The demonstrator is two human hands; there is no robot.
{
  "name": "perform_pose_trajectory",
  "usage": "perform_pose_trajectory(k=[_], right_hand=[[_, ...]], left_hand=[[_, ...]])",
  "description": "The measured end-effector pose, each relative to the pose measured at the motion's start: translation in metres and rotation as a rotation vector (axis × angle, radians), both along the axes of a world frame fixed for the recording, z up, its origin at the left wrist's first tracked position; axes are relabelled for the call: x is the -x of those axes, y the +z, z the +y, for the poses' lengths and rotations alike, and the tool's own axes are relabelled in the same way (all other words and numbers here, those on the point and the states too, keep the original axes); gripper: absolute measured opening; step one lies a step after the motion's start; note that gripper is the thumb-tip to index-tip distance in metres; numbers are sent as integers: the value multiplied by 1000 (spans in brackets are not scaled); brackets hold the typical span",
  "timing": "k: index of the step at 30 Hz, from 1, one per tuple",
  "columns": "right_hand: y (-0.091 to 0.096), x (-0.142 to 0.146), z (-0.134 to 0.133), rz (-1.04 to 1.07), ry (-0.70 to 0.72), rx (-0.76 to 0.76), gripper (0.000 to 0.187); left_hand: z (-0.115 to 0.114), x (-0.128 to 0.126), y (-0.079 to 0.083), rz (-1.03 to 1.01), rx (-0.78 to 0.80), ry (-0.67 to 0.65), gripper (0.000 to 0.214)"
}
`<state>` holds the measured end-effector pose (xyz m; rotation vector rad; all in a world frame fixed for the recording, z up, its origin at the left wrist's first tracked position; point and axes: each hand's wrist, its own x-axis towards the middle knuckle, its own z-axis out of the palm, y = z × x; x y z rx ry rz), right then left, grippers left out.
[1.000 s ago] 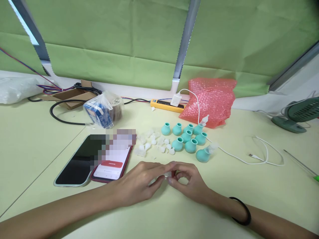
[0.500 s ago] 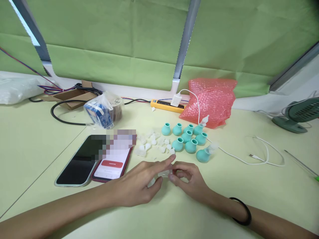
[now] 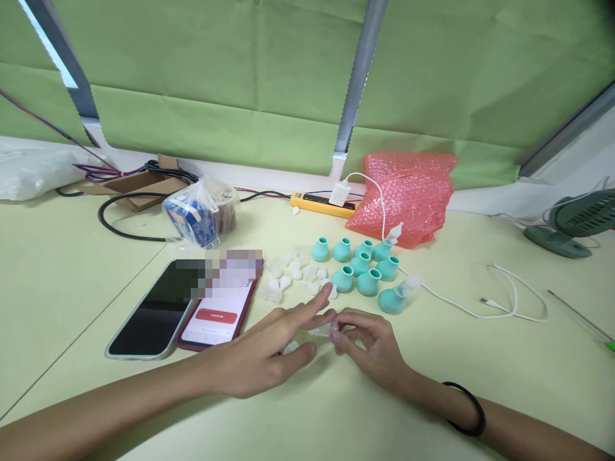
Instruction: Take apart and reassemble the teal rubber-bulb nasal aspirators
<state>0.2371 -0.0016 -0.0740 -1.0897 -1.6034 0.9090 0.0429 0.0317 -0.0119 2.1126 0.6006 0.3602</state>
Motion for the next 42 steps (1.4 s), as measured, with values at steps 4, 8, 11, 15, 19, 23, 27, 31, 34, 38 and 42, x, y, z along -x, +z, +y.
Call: perform_pose_trajectory(k=[4, 8, 11, 15, 19, 23, 27, 31, 34, 38, 42], right_hand=[[0, 0, 0, -24, -25, -79, 9], [4, 0, -2, -95, -20, -193, 17], [10, 1, -4, -178, -5, -344, 27], [14, 2, -6, -195, -3, -438, 32], [14, 1, -6, -199, 8, -463, 33], [15, 1, -7, -188, 36, -471, 36], [17, 1, -9, -193, 60, -500, 38], [19, 0, -11, -226, 87, -497, 41], [21, -1, -12, -254, 100, -518, 41], [23, 0, -13, -281, 106, -554, 39], [26, -1, -13, -328, 99, -573, 35]], left_hand=[[-2, -2, 4, -99, -6, 1, 57], [-2, -7, 1, -110, -62, 136, 51], [-1, -10, -6, -75, -23, 248, 53], [0, -12, -13, -62, 57, 254, 53], [-1, -13, -14, -136, 135, 233, 45], [-1, -14, -9, -177, 199, 162, 31], [-3, -13, -5, -154, 96, 140, 25], [-6, -11, -6, -160, -98, 126, 20], [-9, -10, -9, -200, -226, 121, 19], [-10, -11, -13, -262, -311, 108, 19], [-10, -10, -12, -301, -343, 111, 21]])
